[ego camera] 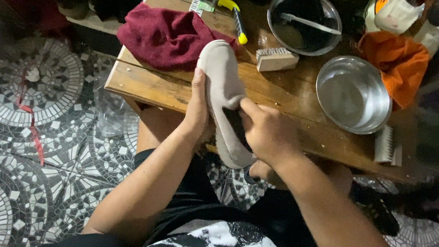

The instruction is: The person scrubs a light-colored slip-on shoe with a toothbrush, repeatedly dipping the brush into a metal bowl of water. They clean the interior and exterior surfaces of the shoe while holding it in their left hand.

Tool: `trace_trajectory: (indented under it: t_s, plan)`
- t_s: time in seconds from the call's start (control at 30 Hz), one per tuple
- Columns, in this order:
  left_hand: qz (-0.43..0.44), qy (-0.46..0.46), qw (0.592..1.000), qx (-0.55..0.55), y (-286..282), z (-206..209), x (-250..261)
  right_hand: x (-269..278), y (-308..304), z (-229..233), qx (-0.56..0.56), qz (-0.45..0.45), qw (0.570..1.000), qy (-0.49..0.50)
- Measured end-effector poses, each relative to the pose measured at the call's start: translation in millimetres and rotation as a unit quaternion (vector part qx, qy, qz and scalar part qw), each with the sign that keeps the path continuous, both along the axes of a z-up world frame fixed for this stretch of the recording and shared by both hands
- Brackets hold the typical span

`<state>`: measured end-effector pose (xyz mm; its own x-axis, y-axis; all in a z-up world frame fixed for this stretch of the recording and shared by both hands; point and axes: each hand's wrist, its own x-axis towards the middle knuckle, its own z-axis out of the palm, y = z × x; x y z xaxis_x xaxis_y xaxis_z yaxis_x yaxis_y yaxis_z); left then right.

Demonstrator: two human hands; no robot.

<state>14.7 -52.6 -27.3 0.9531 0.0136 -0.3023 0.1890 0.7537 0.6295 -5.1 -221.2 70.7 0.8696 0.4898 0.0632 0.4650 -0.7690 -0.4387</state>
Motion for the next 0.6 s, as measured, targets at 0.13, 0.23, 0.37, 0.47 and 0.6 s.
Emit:
trace_trajectory:
  t_s: [0.13, 0.23, 0.37, 0.47, 0.6]
  plan:
    - [-0.008, -0.001, 1.0, -0.007, 12, 17, 7, -3, 9, -10, -0.029, -0.006, 0.999, -0.019]
    - [0.015, -0.007, 1.0, 0.014, 18, 35, 6, -28, -15, 10, -0.053, 0.022, 0.993, 0.101]
    - [0.007, -0.025, 0.999, 0.041, 17, 18, 4, -73, -39, 38, -0.068, 0.023, 0.976, 0.206]
    - [-0.001, -0.046, 0.996, 0.075, 19, -5, 21, -58, -51, -5, -0.032, 0.002, 0.98, 0.198]
    - [-0.029, -0.07, 0.992, 0.097, 12, 19, 10, 7, -34, -65, 0.05, -0.013, 0.999, 0.005]
